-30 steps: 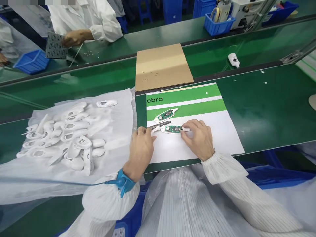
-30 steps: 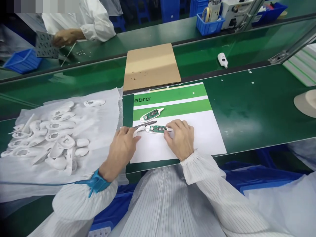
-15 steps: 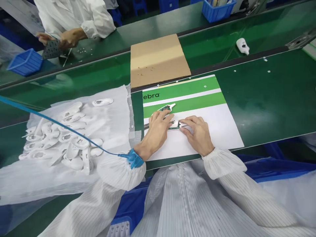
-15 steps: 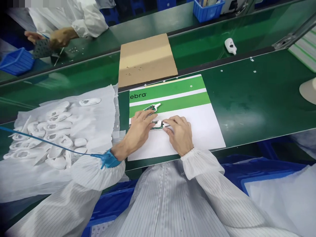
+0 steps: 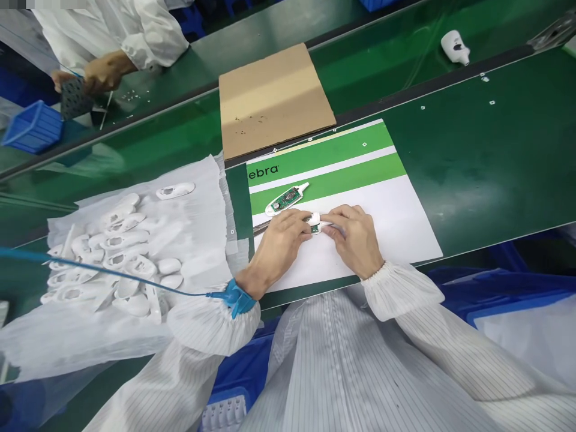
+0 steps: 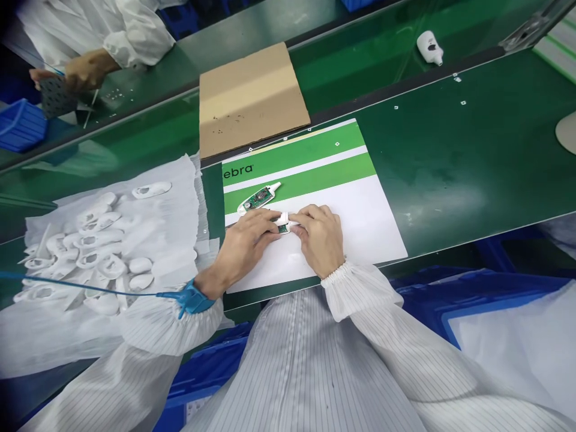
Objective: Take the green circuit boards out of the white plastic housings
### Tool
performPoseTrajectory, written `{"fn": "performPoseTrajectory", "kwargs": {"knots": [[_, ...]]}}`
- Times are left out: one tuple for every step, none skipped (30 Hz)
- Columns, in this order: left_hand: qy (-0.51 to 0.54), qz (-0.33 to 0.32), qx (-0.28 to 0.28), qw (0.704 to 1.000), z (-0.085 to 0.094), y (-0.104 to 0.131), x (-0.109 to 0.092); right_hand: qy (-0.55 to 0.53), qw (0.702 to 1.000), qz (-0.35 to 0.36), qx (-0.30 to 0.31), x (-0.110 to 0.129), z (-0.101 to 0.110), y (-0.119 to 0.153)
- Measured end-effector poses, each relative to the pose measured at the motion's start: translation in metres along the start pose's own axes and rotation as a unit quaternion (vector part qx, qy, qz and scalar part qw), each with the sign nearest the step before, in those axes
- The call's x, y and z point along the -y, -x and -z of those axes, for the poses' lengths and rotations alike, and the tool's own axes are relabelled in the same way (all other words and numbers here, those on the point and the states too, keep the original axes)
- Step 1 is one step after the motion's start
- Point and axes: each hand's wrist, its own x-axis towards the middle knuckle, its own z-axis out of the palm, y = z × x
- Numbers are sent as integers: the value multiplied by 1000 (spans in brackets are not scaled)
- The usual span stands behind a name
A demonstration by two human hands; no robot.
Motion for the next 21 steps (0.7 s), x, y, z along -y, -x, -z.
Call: {"fn": "performPoseTrajectory", "kwargs": {"knots": [[5, 15, 3, 1000, -1, 0, -1, -2, 1000, -1, -1, 0, 0, 0], [9, 40, -2, 999, -1, 0, -2, -4, 1000, -1, -2, 0, 0, 0], [10, 69, -10, 998, -1, -1, -2, -5, 1000, -1, -4, 0, 0, 0], [7, 94, -17, 995, -1, -1, -2, -4, 1000, -1, -5, 0, 0, 0], [0, 111, -17, 994, 0, -2, -1, -2, 1000, -1, -6, 0, 0, 0], [-9, 116, -8, 993, 1, -4, -1, 1, 1000, -1, -5, 0, 0, 1], [-16, 111, 5, 994, 1, -5, 0, 4, 1000, -1, -5, 1, 0, 1], [-21, 100, 18, 995, 2, -5, 1, 6, 1000, -1, -5, 1, 0, 1], [-24, 86, 27, 996, 2, -5, 2, 8, 1000, 0, -4, 1, 0, 1], [-26, 71, 29, 997, 2, -5, 3, 9, 1000, 1, -5, 1, 0, 1], [-30, 57, 27, 998, 1, -4, 4, 9, 1000, 2, -5, 1, 0, 1], [-36, 46, 19, 998, 0, -3, 4, 8, 1000, 2, -6, 1, 0, 1], [-44, 38, 9, 998, -1, -1, 4, 7, 1000, 2, -8, 1, 0, 1], [-53, 30, 1, 998, -3, 0, 3, 7, 1000, 2, -9, 1, 0, 2], [-62, 22, -1, 998, -4, 2, 2, 7, 1000, 2, -10, 1, -1, 2], [-70, 16, 0, 997, -6, 4, 2, 8, 1000, 2, -10, 1, -1, 2], [-77, 14, 3, 997, -7, 5, 0, 8, 1000, 2, -11, 1, -1, 2], [-84, 18, 8, 996, -8, 6, -1, 7, 1000, 3, -13, 0, -1, 2], [-90, 29, 13, 995, -8, 6, -2, 6, 1000, 4, -15, 0, -1, 3], [-96, 44, 17, 994, -8, 5, -3, 6, 1000, 4, -17, 0, -1, 3], [-100, 60, 20, 993, -7, 4, -5, 6, 1000, 4, -18, 0, -2, 3]]}}
